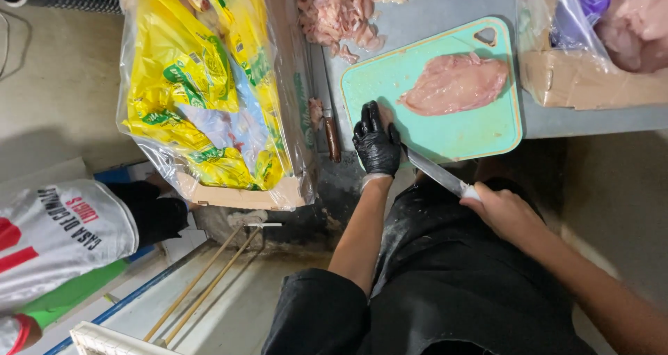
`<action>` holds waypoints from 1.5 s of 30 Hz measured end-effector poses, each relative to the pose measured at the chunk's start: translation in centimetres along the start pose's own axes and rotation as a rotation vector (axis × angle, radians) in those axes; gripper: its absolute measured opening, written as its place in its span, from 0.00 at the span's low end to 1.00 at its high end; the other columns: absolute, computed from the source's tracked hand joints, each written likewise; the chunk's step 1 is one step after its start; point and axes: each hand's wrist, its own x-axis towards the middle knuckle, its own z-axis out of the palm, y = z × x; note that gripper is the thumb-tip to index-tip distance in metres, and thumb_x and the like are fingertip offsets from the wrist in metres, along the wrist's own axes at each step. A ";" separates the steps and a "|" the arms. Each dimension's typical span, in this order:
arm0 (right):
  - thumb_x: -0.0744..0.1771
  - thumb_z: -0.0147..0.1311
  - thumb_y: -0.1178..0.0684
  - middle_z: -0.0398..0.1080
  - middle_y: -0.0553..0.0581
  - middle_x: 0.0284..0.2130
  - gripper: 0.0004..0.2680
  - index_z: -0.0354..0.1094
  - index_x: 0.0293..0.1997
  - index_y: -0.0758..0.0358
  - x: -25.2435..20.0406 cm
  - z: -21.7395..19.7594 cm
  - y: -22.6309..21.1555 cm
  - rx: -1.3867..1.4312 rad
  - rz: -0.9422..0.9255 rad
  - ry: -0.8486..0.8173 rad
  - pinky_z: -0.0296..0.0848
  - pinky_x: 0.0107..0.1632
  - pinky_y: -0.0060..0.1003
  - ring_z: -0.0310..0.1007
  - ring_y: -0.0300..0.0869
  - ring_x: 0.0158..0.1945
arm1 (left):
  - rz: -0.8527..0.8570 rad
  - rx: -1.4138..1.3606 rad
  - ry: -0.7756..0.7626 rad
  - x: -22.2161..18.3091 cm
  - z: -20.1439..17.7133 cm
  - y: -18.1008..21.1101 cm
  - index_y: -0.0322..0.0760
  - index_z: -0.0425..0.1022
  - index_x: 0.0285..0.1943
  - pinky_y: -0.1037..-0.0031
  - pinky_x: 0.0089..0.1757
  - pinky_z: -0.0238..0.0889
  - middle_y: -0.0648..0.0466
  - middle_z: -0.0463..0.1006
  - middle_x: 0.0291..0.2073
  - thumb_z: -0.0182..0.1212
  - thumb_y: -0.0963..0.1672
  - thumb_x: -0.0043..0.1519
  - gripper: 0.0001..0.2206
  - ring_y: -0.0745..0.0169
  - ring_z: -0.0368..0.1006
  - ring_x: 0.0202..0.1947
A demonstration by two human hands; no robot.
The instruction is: The person is slicing raw chicken fillets on a cutting board using a large knife in a food processing environment.
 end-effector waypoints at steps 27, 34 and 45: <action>0.71 0.42 0.34 0.80 0.72 0.34 0.17 0.69 0.48 0.56 -2.5 -2.8 -5.5 -0.188 -0.041 0.059 0.80 0.37 0.53 0.84 0.64 0.41 | -0.439 -0.673 -0.206 0.0 -1.8 -4.1 0.58 0.75 0.51 0.66 0.50 0.76 0.54 0.84 0.44 0.66 0.47 0.58 0.13 0.52 0.81 0.50; 0.72 0.41 0.36 0.80 0.75 0.37 0.18 0.68 0.51 0.60 -2.0 -1.9 -6.8 -0.170 -0.015 0.044 0.80 0.40 0.55 0.83 0.66 0.44 | -0.472 -0.688 -0.187 0.1 -2.1 -4.0 0.61 0.77 0.50 0.65 0.48 0.77 0.54 0.84 0.39 0.69 0.47 0.55 0.14 0.56 0.82 0.47; 0.72 0.42 0.36 0.79 0.74 0.39 0.18 0.67 0.54 0.60 -2.7 -2.1 -7.6 -0.157 0.002 0.006 0.80 0.43 0.58 0.82 0.67 0.46 | -0.511 -0.679 -0.221 0.6 -1.0 -4.3 0.63 0.77 0.49 0.64 0.48 0.76 0.54 0.84 0.38 0.67 0.47 0.56 0.13 0.56 0.81 0.48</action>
